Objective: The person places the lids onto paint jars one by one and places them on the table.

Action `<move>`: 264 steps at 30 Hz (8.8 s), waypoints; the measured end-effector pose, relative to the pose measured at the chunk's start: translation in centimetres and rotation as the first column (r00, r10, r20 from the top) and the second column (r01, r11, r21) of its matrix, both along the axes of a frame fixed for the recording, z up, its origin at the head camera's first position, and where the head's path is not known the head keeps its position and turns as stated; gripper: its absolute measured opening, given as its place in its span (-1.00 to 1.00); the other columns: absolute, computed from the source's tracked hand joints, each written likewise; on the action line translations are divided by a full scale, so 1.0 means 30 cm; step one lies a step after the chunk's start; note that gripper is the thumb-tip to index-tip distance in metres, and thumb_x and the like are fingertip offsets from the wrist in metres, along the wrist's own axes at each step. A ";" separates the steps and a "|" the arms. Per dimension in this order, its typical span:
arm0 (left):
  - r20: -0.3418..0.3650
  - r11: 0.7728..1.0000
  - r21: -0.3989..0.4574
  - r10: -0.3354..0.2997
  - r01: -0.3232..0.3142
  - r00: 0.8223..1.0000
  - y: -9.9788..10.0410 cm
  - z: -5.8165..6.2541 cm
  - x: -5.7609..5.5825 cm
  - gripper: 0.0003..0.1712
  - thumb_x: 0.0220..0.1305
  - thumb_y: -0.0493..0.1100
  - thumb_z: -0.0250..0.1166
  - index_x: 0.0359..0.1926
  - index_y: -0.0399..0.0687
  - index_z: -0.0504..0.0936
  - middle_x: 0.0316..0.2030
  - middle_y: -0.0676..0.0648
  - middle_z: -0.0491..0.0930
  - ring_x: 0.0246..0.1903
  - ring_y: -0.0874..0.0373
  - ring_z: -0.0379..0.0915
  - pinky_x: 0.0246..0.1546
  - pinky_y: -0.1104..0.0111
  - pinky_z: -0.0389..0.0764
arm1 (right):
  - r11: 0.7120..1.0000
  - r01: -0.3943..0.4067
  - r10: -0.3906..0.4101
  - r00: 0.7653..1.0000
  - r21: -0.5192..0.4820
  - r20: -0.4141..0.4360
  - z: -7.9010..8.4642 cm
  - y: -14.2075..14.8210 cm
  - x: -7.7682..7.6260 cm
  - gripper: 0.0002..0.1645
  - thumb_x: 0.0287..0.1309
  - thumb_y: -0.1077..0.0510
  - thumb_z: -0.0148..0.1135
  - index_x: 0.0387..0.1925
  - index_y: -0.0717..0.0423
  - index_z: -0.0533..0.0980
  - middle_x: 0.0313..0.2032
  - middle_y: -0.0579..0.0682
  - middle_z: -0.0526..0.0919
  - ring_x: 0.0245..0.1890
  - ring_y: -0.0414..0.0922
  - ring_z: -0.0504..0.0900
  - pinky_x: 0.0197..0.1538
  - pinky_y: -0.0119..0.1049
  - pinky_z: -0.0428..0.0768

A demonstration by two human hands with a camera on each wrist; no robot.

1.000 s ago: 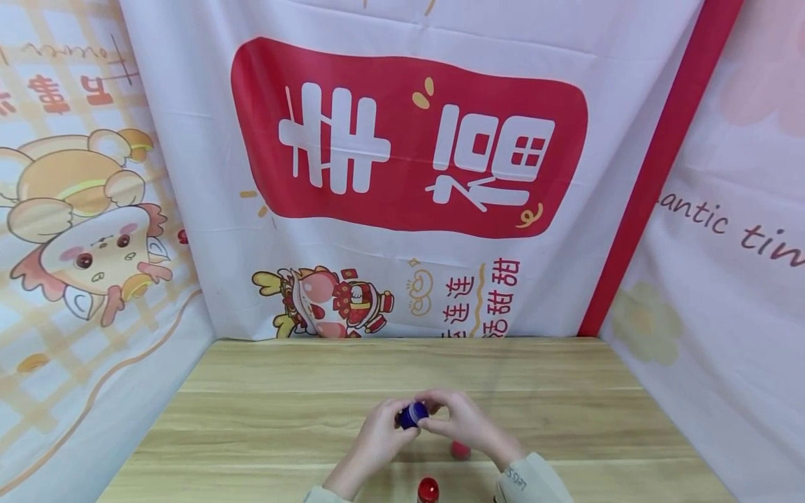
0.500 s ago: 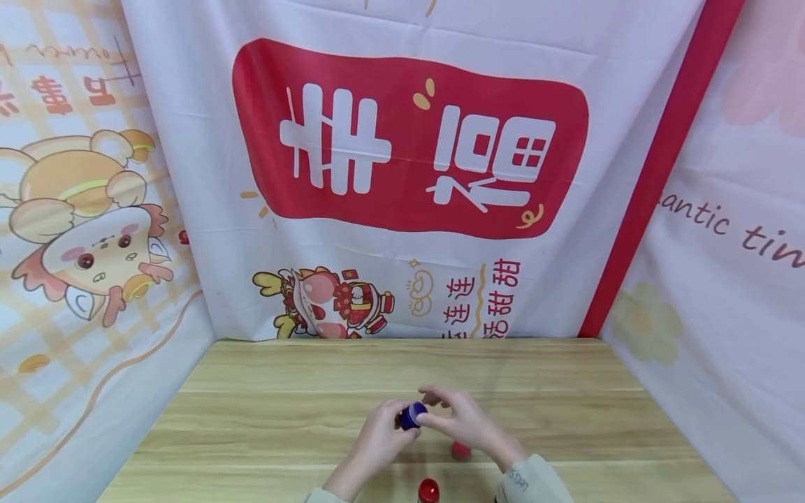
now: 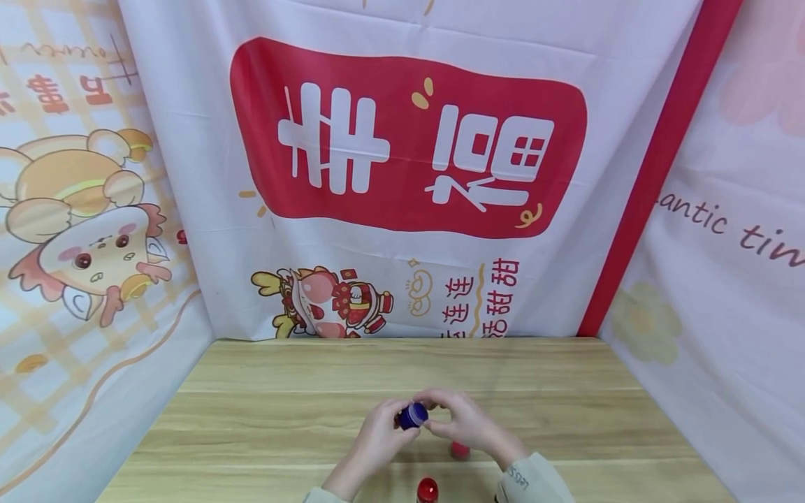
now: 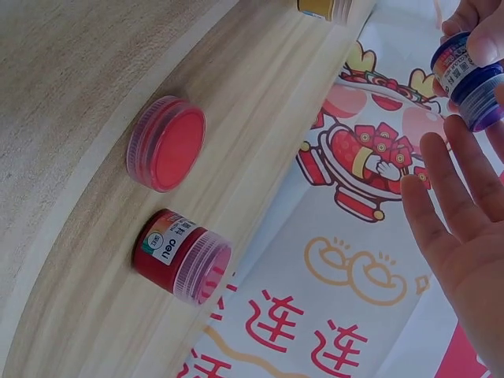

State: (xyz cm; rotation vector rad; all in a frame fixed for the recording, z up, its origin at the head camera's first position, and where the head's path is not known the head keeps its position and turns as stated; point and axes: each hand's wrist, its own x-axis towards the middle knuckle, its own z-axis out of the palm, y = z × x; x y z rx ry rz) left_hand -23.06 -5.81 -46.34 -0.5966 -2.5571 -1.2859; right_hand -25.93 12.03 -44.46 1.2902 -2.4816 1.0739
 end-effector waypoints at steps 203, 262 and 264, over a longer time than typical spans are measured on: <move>-0.004 0.999 -0.028 -0.028 0.027 1.000 0.003 0.022 0.008 -0.64 -0.18 -0.16 0.29 -0.25 -0.13 0.52 -0.33 0.01 0.45 -0.40 0.26 0.35 -0.43 0.48 0.43 | 0.994 -0.106 0.099 0.986 -0.040 -0.136 0.074 -0.017 0.062 -0.42 -0.33 0.45 0.22 -0.10 0.28 0.35 -0.19 0.08 0.48 -0.20 -0.04 0.44 -0.12 -0.27 0.39; -0.012 0.999 -0.039 -0.016 0.016 1.000 0.009 0.024 0.012 -0.59 -0.17 -0.16 0.28 -0.17 -0.10 0.52 -0.39 0.08 0.43 -0.44 0.29 0.32 -0.47 0.50 0.41 | 0.999 0.046 -0.048 0.993 0.019 0.104 0.016 -0.001 0.023 -0.63 -0.06 0.01 0.12 -0.15 0.01 0.40 -0.47 -0.23 0.48 -0.43 -0.29 0.45 -0.26 -0.36 0.41; -0.032 0.999 -0.048 -0.013 0.012 0.999 0.009 0.025 0.012 -0.62 -0.16 -0.16 0.27 -0.20 -0.09 0.53 -0.41 0.09 0.43 -0.47 0.29 0.31 -0.49 0.51 0.40 | 0.998 0.063 -0.065 0.992 0.017 0.105 0.019 -0.003 0.025 -0.64 -0.06 -0.01 0.12 -0.19 0.03 0.42 -0.51 -0.23 0.47 -0.46 -0.29 0.44 -0.33 -0.41 0.41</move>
